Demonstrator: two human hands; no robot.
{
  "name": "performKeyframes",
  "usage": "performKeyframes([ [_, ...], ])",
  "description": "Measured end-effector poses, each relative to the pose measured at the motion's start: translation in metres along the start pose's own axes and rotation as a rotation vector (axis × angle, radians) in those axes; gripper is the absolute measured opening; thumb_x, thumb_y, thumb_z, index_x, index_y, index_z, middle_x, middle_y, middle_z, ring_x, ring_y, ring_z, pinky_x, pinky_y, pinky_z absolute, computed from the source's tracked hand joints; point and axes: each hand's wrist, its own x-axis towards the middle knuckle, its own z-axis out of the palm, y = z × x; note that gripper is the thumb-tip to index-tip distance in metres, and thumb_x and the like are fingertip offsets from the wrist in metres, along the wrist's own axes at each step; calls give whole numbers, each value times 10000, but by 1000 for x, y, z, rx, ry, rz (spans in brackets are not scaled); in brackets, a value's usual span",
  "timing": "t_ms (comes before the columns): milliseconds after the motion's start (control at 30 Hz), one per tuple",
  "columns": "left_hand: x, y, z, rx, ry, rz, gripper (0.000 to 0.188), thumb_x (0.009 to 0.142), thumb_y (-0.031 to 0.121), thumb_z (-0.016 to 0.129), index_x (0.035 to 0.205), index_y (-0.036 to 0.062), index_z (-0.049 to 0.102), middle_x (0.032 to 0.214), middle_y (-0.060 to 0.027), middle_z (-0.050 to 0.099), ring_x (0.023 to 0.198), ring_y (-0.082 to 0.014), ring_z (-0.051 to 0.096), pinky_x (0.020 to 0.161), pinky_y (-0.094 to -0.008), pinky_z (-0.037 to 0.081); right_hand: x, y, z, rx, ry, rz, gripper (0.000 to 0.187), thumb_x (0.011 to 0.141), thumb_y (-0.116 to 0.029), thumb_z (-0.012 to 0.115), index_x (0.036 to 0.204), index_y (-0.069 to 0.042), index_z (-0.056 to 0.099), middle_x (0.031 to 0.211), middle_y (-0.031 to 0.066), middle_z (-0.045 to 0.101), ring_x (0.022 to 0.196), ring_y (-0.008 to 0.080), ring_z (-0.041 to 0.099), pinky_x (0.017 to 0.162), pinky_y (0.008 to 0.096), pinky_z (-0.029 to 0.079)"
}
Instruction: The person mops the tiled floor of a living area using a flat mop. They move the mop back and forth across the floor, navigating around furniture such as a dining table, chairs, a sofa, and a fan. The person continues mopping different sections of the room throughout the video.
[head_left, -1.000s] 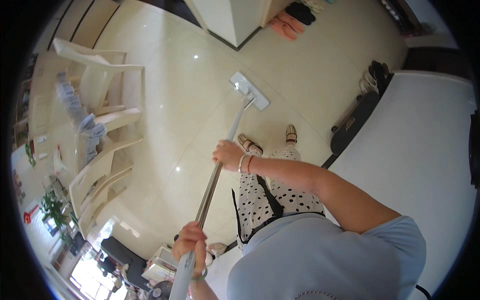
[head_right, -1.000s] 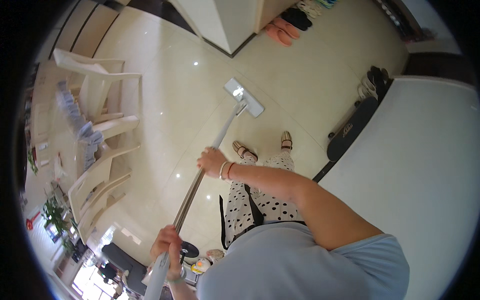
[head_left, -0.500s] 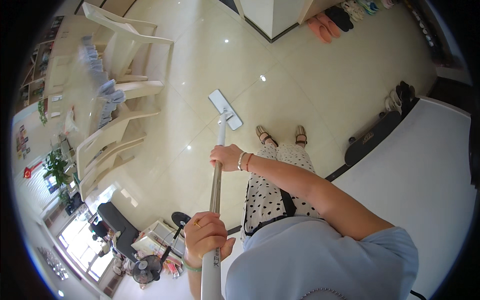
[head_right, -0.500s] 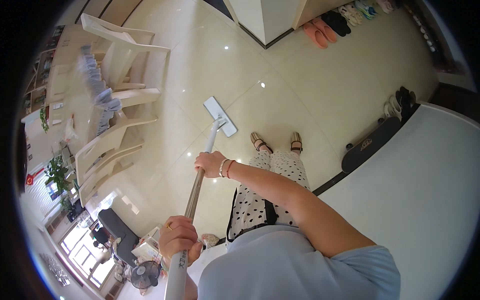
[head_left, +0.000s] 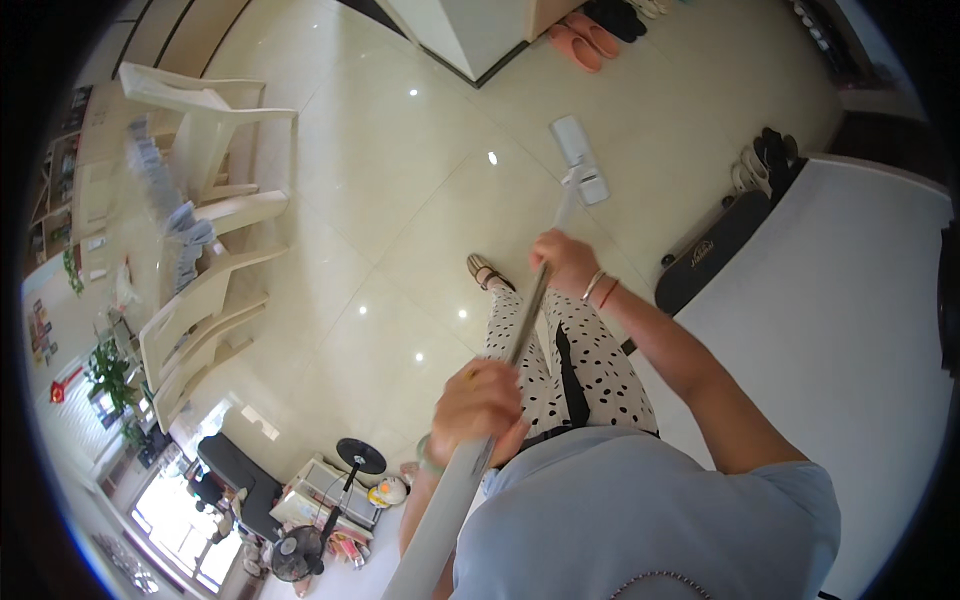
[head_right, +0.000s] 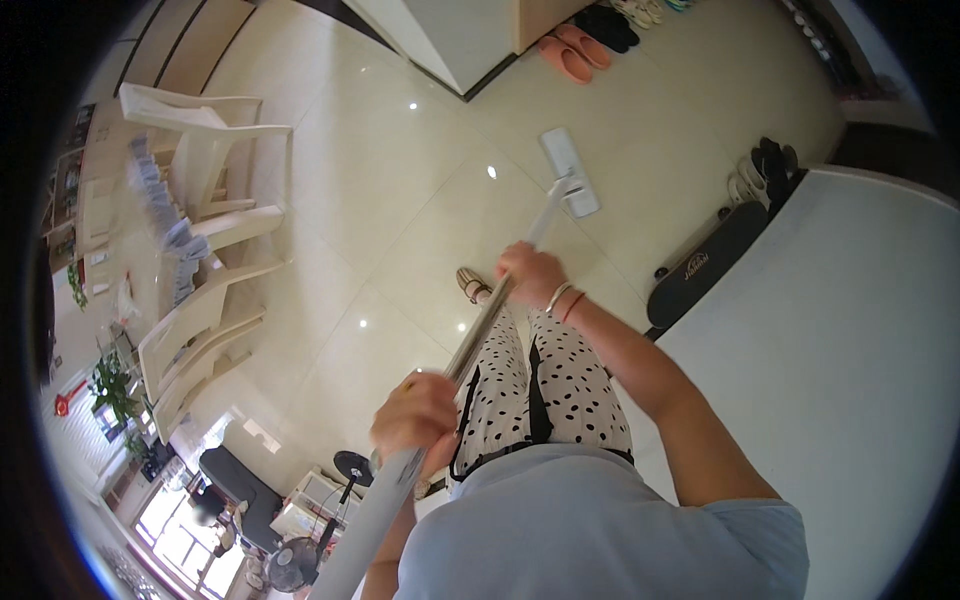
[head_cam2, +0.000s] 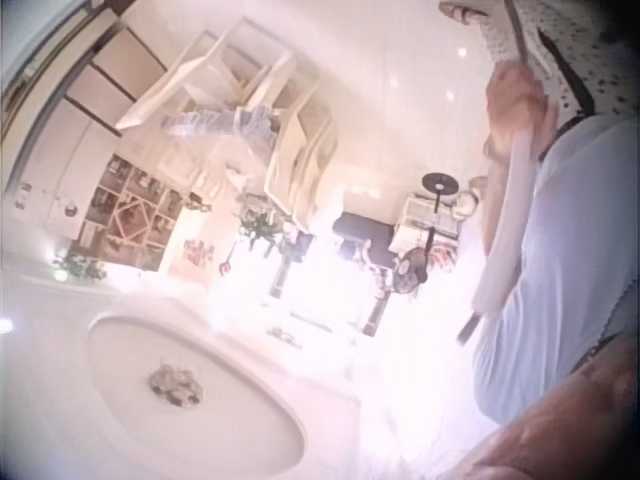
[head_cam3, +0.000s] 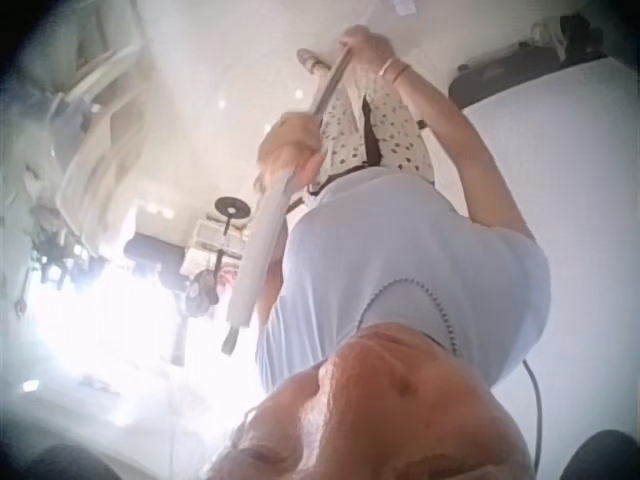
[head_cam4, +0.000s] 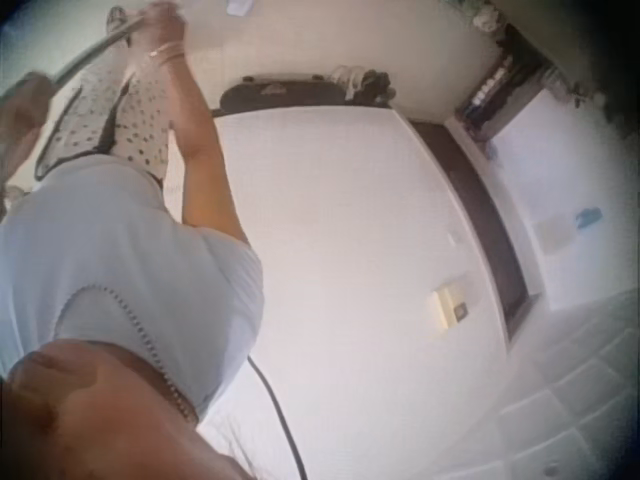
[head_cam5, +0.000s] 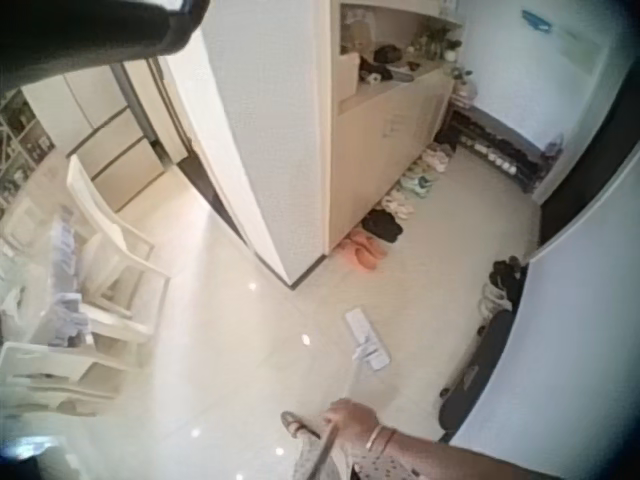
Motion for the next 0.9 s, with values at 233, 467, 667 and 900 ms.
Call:
performKeyframes([
  [233, 27, -106, 113, -155, -106, -33, 227, 757, -104, 679, 743, 46, 510, 752, -82, 574, 729, -254, 587, 875, -450, 508, -32, 167, -65, -270, 203, 197, 114, 836, -193, 577, 775, -96, 568, 860, 46, 546, 909, 279, 558, 714, 423, 483],
  [467, 32, -111, 69, -127, -93, -126, 198, 804, -102, 648, 765, 38, 514, 795, -75, 605, 776, -236, 603, 948, -435, 483, 5, 164, -35, -288, 146, 367, 95, 864, -261, 580, 864, -177, 625, 983, 1, 582, 1068, 305, 538, 769, 503, 493],
  [667, 0, -45, -48, 29, -20, -197, 185, 803, -121, 616, 765, 36, 525, 776, -103, 608, 792, -253, 621, 947, -476, 480, 75, 54, 43, -292, 36, 131, 130, 863, -307, 599, 904, -193, 645, 1018, 41, 599, 1093, 414, 494, 819, 493, 517],
  [900, -68, 56, -133, 293, 225, -385, 183, 799, -90, 594, 736, 53, 501, 746, -101, 607, 732, -246, 623, 921, -489, 491, 121, -116, 137, -148, -189, -90, 157, 891, -283, 574, 949, -183, 680, 1048, 105, 594, 1204, 523, 406, 858, 533, 529],
])
